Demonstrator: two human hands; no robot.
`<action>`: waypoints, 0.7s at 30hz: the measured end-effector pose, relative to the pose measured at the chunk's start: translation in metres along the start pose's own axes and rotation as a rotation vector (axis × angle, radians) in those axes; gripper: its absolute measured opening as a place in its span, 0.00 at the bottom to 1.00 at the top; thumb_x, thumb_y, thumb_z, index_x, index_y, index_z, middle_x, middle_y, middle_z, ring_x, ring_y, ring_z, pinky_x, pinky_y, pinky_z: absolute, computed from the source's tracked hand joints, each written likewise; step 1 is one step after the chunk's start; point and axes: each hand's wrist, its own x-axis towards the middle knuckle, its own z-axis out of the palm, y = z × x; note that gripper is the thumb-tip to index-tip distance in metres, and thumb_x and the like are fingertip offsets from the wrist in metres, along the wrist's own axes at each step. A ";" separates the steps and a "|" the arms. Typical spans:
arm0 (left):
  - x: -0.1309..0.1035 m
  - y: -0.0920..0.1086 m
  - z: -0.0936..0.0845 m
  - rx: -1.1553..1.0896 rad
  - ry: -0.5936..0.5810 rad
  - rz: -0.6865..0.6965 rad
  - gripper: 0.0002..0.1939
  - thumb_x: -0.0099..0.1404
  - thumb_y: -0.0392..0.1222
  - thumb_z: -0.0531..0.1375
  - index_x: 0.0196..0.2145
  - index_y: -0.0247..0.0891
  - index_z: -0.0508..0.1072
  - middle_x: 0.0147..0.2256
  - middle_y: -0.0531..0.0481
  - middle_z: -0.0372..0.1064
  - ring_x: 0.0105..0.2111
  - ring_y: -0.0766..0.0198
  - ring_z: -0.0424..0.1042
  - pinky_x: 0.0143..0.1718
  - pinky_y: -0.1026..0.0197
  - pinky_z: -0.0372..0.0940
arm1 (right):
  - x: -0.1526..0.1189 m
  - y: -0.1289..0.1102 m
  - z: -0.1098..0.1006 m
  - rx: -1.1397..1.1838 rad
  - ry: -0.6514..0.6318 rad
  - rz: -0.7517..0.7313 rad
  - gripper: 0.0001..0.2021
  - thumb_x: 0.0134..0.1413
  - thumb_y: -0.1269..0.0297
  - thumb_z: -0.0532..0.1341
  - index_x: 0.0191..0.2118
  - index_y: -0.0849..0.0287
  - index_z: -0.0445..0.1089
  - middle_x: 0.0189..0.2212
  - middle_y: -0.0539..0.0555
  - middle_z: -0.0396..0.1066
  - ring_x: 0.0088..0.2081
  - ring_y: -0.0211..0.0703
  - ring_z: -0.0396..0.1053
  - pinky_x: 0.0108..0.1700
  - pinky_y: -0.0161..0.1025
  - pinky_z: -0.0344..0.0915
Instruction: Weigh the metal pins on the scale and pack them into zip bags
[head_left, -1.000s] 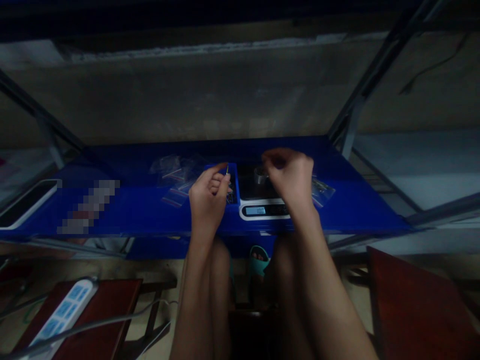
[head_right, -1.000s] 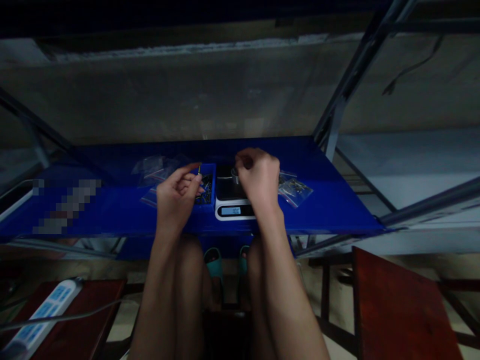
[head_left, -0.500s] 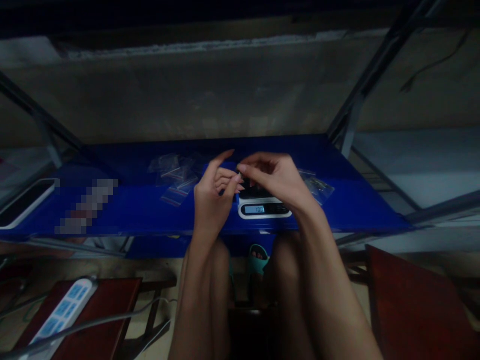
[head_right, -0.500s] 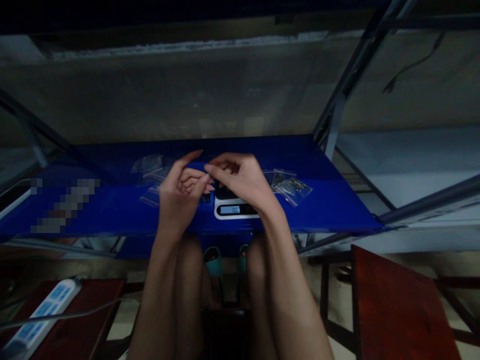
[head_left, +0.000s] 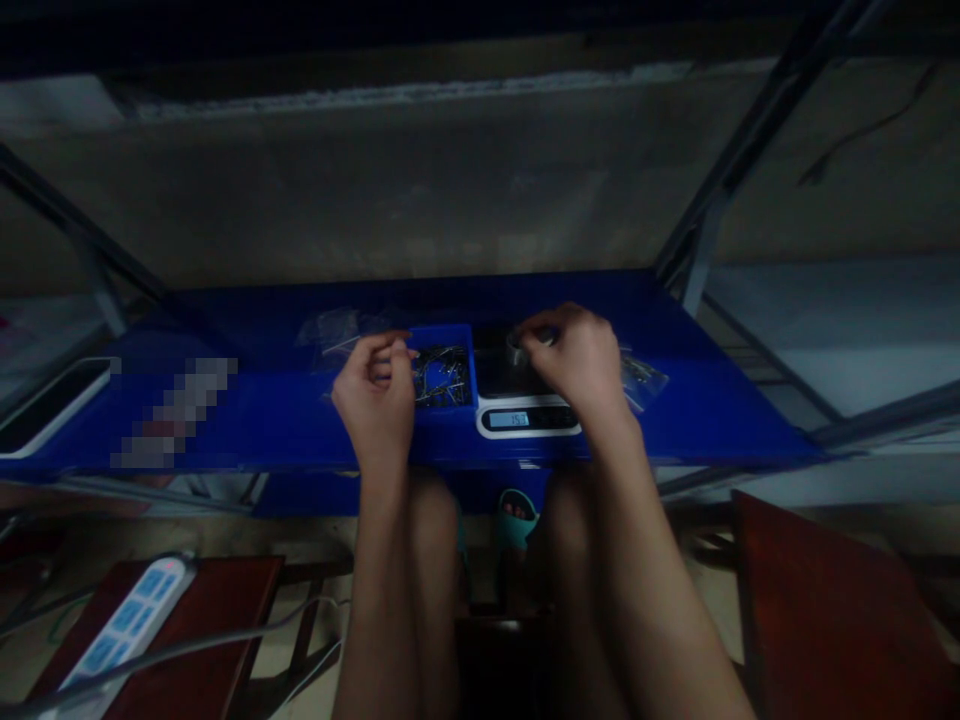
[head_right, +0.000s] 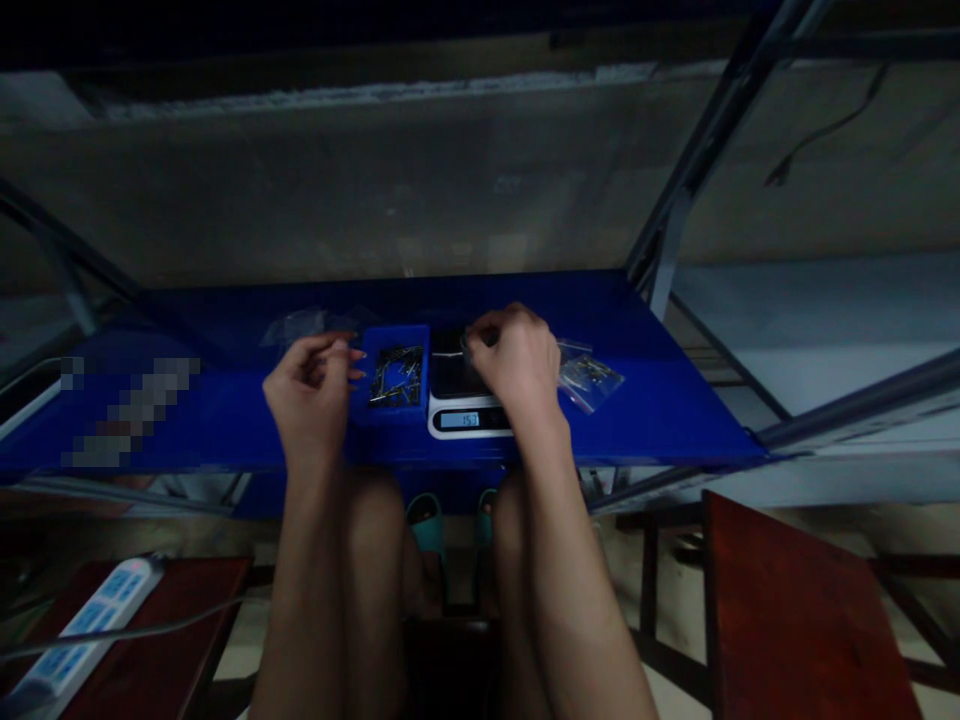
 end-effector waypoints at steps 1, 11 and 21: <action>0.000 0.000 0.000 0.005 -0.001 0.000 0.06 0.69 0.40 0.63 0.40 0.37 0.79 0.32 0.49 0.79 0.27 0.68 0.76 0.27 0.69 0.67 | 0.000 -0.001 0.000 0.000 0.004 0.011 0.07 0.57 0.66 0.65 0.34 0.56 0.83 0.38 0.60 0.81 0.37 0.53 0.76 0.41 0.45 0.68; 0.001 0.000 -0.003 -0.031 0.044 -0.031 0.04 0.68 0.38 0.62 0.39 0.38 0.77 0.32 0.52 0.79 0.26 0.69 0.75 0.26 0.69 0.67 | 0.010 -0.001 -0.006 0.284 0.326 0.123 0.17 0.70 0.58 0.53 0.45 0.58 0.79 0.38 0.61 0.81 0.35 0.51 0.77 0.38 0.46 0.71; 0.005 -0.004 -0.012 0.002 0.312 0.144 0.06 0.70 0.45 0.60 0.40 0.41 0.69 0.29 0.54 0.72 0.27 0.65 0.74 0.28 0.63 0.69 | 0.017 0.027 -0.007 0.588 1.051 0.201 0.19 0.73 0.48 0.47 0.41 0.54 0.69 0.38 0.55 0.70 0.28 0.40 0.66 0.27 0.37 0.60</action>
